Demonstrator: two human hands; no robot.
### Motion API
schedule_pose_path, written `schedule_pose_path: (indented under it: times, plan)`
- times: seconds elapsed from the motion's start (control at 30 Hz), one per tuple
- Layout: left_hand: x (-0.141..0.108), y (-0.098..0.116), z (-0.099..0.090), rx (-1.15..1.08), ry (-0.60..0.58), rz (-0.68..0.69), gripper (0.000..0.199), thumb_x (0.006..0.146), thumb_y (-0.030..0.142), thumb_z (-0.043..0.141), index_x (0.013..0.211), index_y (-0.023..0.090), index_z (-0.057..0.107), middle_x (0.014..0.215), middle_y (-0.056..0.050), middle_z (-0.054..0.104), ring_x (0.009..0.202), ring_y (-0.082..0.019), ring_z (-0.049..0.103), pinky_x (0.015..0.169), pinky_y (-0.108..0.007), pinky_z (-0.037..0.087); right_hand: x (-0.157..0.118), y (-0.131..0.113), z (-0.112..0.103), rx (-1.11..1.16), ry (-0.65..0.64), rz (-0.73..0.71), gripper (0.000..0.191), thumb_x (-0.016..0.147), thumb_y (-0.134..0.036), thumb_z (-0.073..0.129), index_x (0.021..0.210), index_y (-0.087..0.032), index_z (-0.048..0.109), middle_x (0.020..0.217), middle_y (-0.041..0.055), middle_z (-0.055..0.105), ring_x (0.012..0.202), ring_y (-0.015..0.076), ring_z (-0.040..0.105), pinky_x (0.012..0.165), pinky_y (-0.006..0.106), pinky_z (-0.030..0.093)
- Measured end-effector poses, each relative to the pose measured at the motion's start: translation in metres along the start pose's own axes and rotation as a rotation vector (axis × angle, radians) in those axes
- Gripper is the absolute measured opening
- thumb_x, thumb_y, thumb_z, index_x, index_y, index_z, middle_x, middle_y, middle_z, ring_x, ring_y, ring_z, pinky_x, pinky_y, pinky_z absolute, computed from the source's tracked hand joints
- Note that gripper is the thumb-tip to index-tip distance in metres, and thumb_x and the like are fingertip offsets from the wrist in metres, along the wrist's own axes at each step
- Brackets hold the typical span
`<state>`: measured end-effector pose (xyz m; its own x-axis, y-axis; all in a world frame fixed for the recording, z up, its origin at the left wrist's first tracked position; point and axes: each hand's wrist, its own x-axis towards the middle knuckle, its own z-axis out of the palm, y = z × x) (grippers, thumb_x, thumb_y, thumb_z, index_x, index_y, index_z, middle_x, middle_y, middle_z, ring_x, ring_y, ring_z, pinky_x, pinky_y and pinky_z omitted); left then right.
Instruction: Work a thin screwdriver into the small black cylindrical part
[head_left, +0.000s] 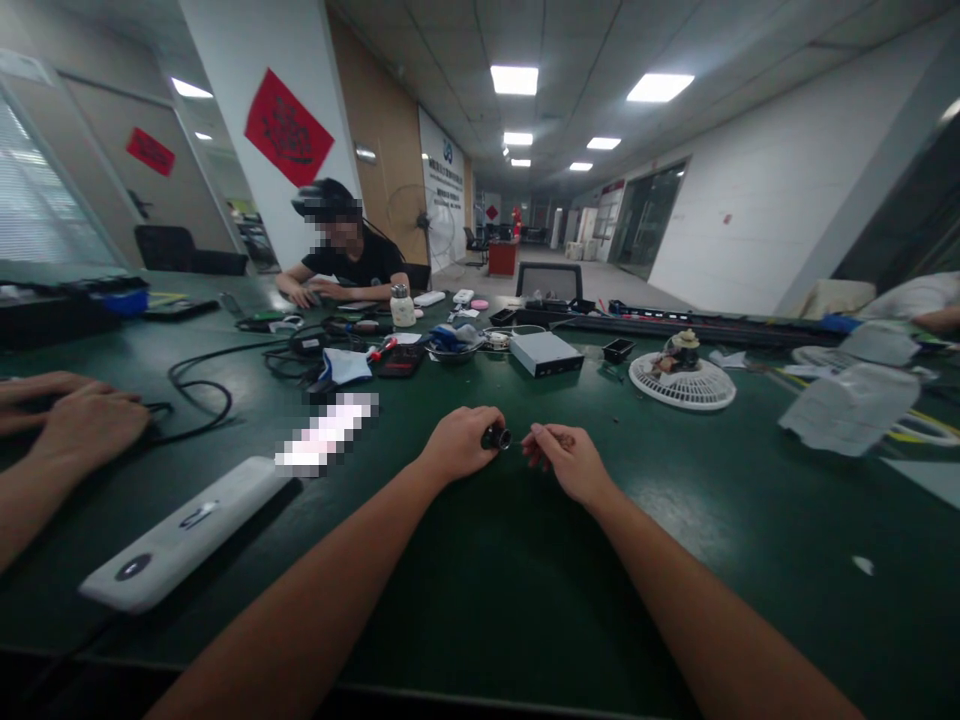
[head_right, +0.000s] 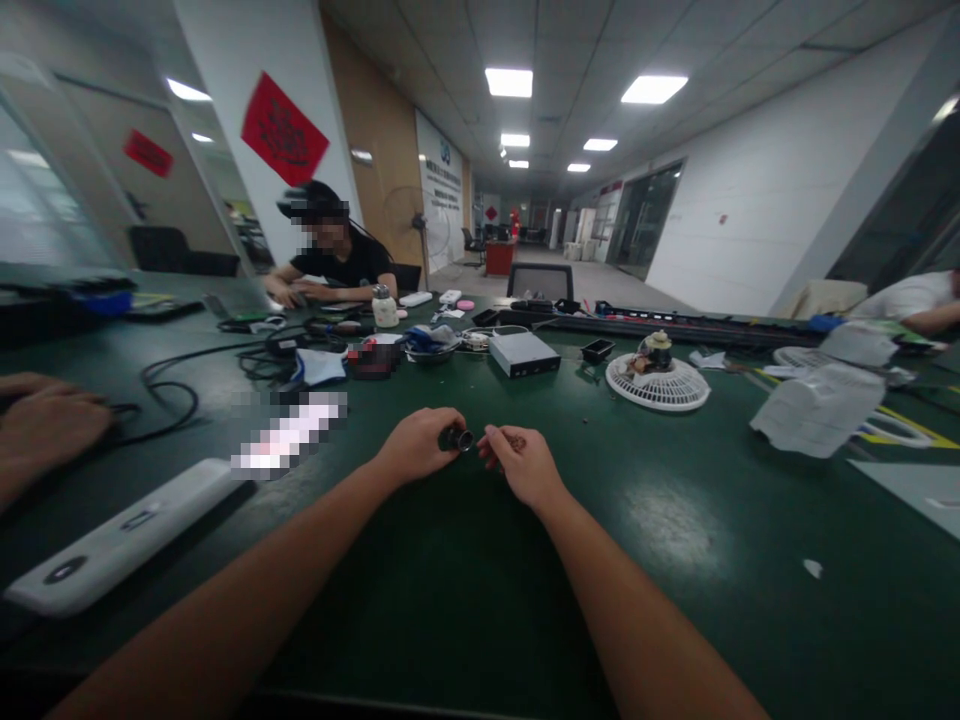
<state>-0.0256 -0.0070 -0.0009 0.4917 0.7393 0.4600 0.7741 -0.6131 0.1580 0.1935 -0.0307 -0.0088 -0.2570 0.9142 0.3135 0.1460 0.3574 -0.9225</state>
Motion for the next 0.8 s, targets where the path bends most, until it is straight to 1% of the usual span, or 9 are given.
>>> schedule_pose_path:
  times: [0.1,0.17,0.33,0.57,0.7,0.8]
  plan:
    - [0.0003,0.001,0.0002,0.004,-0.017,0.009,0.023,0.077,0.017,0.067,0.097,0.025,0.062,0.095,-0.001,0.07,0.087,-0.022,0.066,0.079,-0.035,0.048,0.0013,0.003,-0.0014,-0.013,0.04,0.003,0.044,0.095,-0.054,0.058,0.08,-0.015,0.074,0.07,0.0051,0.07,0.06,0.0167,0.065,0.052,0.026,0.045]
    - [0.0007,0.0017,-0.0003,0.011,-0.026,0.018,0.023,0.077,0.017,0.066,0.099,0.024,0.062,0.096,-0.002,0.07,0.088,-0.022,0.065,0.08,-0.035,0.047,0.0015,0.0043,-0.0014,-0.003,0.055,-0.004,0.043,0.095,-0.054,0.058,0.082,-0.016,0.073,0.072,0.005,0.07,0.062,0.0169,0.065,0.054,0.027,0.046]
    - [0.0013,0.0005,-0.0023,0.03,-0.037,0.04,0.025,0.076,0.014,0.065,0.099,0.023,0.061,0.097,-0.003,0.069,0.091,-0.022,0.064,0.084,-0.036,0.045,0.0009,0.0054,0.0002,0.047,0.013,-0.012,0.041,0.094,-0.055,0.059,0.087,-0.016,0.072,0.081,0.0068,0.073,0.069,0.0186,0.068,0.057,0.029,0.05]
    - [0.0008,-0.0013,-0.0035,0.023,-0.009,0.016,0.023,0.076,0.014,0.064,0.097,0.023,0.06,0.095,-0.003,0.066,0.091,-0.022,0.063,0.081,-0.034,0.045,0.0016,0.0073,0.0012,0.078,-0.038,-0.013,0.039,0.094,-0.054,0.06,0.091,-0.017,0.072,0.086,0.0068,0.073,0.073,0.0182,0.069,0.059,0.028,0.051]
    - [-0.0012,-0.0001,-0.0031,0.008,-0.001,-0.004,0.022,0.077,0.014,0.062,0.097,0.024,0.059,0.098,-0.002,0.063,0.087,-0.02,0.062,0.075,-0.03,0.046,0.0013,0.0075,0.0015,0.067,-0.089,-0.001,0.04,0.095,-0.053,0.058,0.089,-0.016,0.074,0.082,0.0059,0.073,0.071,0.0181,0.069,0.06,0.028,0.051]
    - [-0.002,0.0013,-0.0016,-0.002,-0.023,-0.014,0.02,0.08,0.016,0.061,0.098,0.024,0.059,0.101,-0.002,0.063,0.084,-0.019,0.063,0.071,-0.029,0.047,0.0015,0.0081,0.002,0.037,-0.085,0.01,0.04,0.095,-0.052,0.059,0.088,-0.016,0.075,0.077,0.0054,0.072,0.068,0.0174,0.067,0.057,0.027,0.048]
